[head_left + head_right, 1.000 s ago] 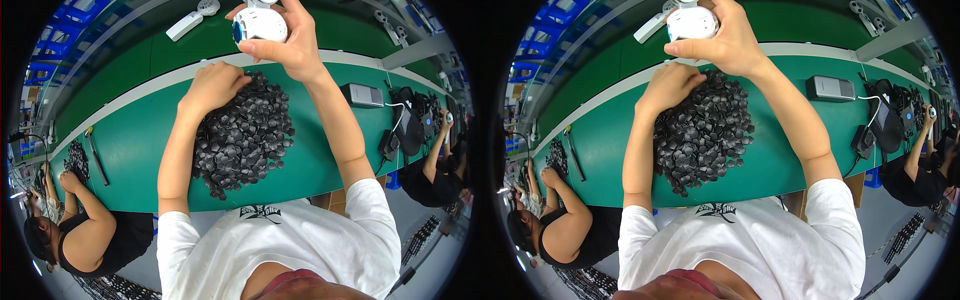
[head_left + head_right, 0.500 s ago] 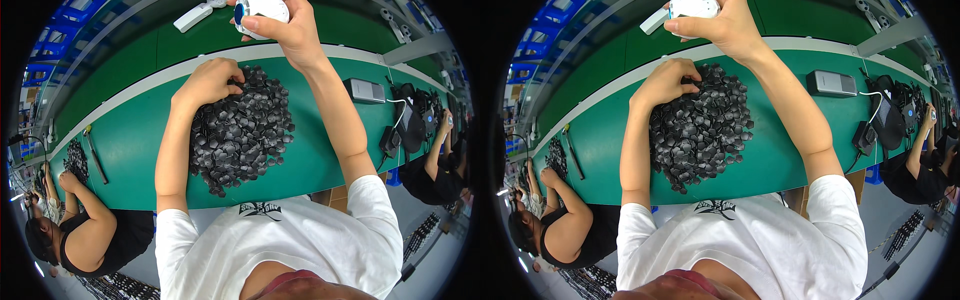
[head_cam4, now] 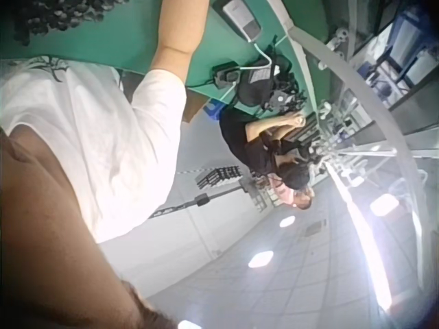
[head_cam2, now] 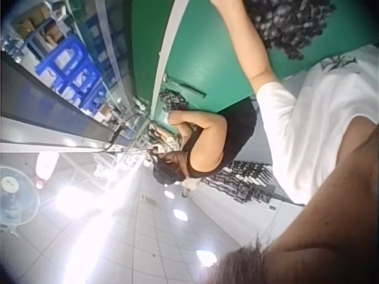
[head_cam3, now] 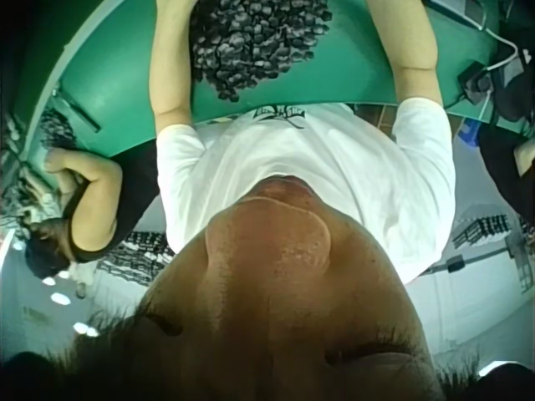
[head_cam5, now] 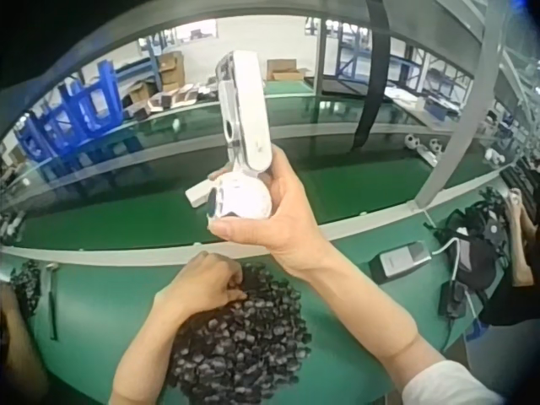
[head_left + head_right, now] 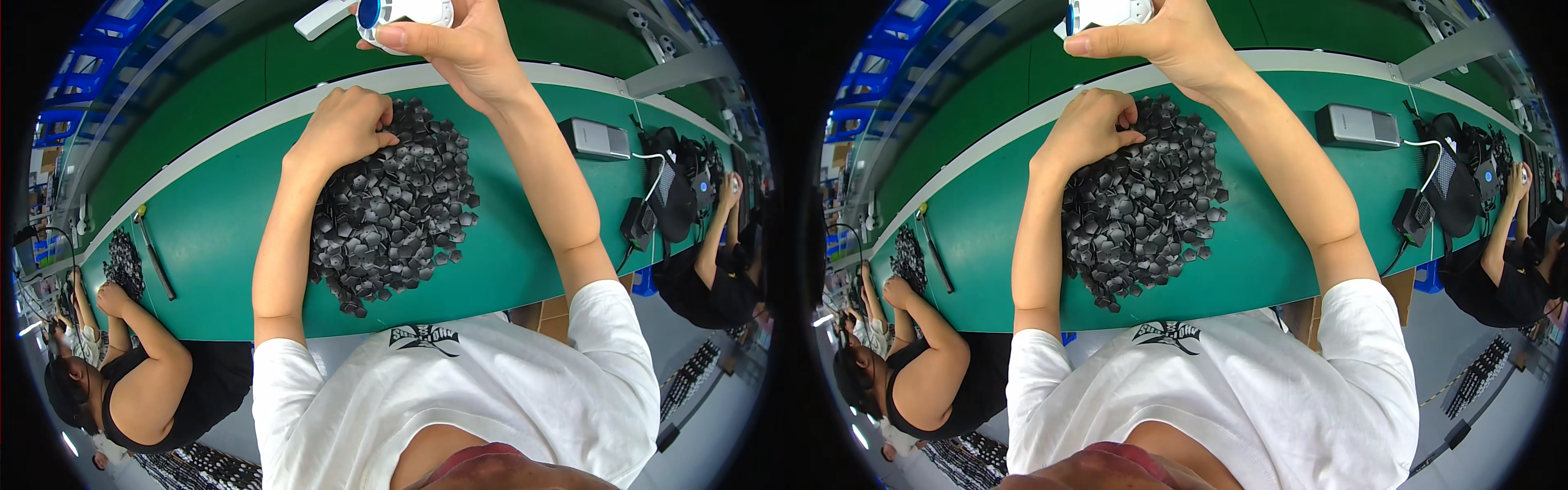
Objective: Manually assemble parts of handheld white electronic devices on a production line.
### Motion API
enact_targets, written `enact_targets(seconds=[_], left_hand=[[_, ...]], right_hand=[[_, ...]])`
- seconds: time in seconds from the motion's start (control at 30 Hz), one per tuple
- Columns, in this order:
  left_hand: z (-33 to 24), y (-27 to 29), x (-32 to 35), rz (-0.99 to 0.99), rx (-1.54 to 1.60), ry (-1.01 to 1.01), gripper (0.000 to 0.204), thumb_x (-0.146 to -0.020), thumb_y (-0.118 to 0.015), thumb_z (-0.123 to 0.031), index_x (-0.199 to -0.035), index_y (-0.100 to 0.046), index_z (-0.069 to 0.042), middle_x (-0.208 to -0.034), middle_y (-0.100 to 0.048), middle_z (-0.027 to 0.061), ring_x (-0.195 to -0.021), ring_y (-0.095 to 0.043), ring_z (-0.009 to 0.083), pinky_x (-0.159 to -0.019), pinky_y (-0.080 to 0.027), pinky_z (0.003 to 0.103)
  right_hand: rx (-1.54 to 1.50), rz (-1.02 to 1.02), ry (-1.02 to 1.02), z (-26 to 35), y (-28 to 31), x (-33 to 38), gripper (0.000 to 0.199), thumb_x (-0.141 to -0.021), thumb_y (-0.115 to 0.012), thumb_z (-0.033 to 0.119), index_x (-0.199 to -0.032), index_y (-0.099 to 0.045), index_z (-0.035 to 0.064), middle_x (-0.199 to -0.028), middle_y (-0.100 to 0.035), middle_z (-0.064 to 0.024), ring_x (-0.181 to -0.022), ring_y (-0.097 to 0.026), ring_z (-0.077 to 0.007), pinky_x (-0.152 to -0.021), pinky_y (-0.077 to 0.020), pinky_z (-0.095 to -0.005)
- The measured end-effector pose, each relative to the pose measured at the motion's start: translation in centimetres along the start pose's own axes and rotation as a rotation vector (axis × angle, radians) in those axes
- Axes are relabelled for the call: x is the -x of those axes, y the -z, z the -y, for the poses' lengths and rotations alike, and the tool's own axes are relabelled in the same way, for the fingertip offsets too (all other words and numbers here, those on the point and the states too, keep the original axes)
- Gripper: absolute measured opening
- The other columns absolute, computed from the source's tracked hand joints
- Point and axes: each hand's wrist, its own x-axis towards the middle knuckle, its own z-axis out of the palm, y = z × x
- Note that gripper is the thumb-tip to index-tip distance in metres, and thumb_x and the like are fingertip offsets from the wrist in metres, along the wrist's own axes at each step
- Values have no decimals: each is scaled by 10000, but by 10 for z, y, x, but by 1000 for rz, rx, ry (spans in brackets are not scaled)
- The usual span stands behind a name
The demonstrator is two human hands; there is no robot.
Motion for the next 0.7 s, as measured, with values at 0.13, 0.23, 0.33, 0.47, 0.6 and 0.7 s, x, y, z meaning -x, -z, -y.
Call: enact_targets(seconds=[0.13, 0.23, 0.33, 0.47, 0.6, 0.7], left_hand=[[-2, -4, 3, -37, -53, 7, 217, -682, -803, -181, -760, -686, -17, -771, -680, 148, -762, -656, 344, -723, -510, 436], [-2, -8, 3, -62, -115, -28, 197, -672, -786, -174, -737, -683, -19, -744, -668, 147, -735, -646, 350, -727, -506, 439], [-5, -11, 2, -95, -200, -93, 161, -663, -758, -154, -705, -676, -21, -706, -652, 144, -702, -634, 353, -723, -500, 442], [-16, -14, 0, -102, -427, -142, 107, -675, -685, -97, -669, -645, 2, -689, -636, 151, -680, -608, 360, -703, -489, 443], [-14, -14, 0, -123, -436, -141, 106, -667, -676, -100, -667, -639, -1, -670, -619, 162, -655, -589, 377, -702, -484, 465], [-9, -1, 0, -236, -296, -160, 97, -719, -691, -75, -698, -660, 14, -698, -633, 182, -659, -621, 350, -698, -494, 408]], right_hand=[[-245, -77, -125, -3, -4, 1, 836, -676, -822, -54, -1352, -343, 52, -1124, -589, -104, -1015, -607, -173, -835, -544, -300], [-369, -120, -206, -5, -5, 1, 845, -679, -813, -73, -1359, -332, 67, -1121, -583, -100, -1013, -608, -175, -838, -547, -307], [-340, -98, -184, -8, -3, 1, 863, -679, -806, -87, -1372, -321, 83, -1132, -574, -96, -1012, -607, -175, -851, -547, -319], [-230, -76, -179, -8, -2, 1, 894, -670, -814, -79, -1390, -312, 91, -1137, -564, -91, -1021, -600, -173, -857, -541, -323], [-180, -82, -143, -12, -3, 3, 965, -652, -823, -71, -1427, -275, 106, -1156, -550, -95, -1046, -583, -174, -857, -532, -323], [-92, -45, -36, -12, -3, 2, 1033, -626, -843, -50, -1450, -242, 117, -1176, -536, -99, -1081, -558, -178, -879, -507, -323]])
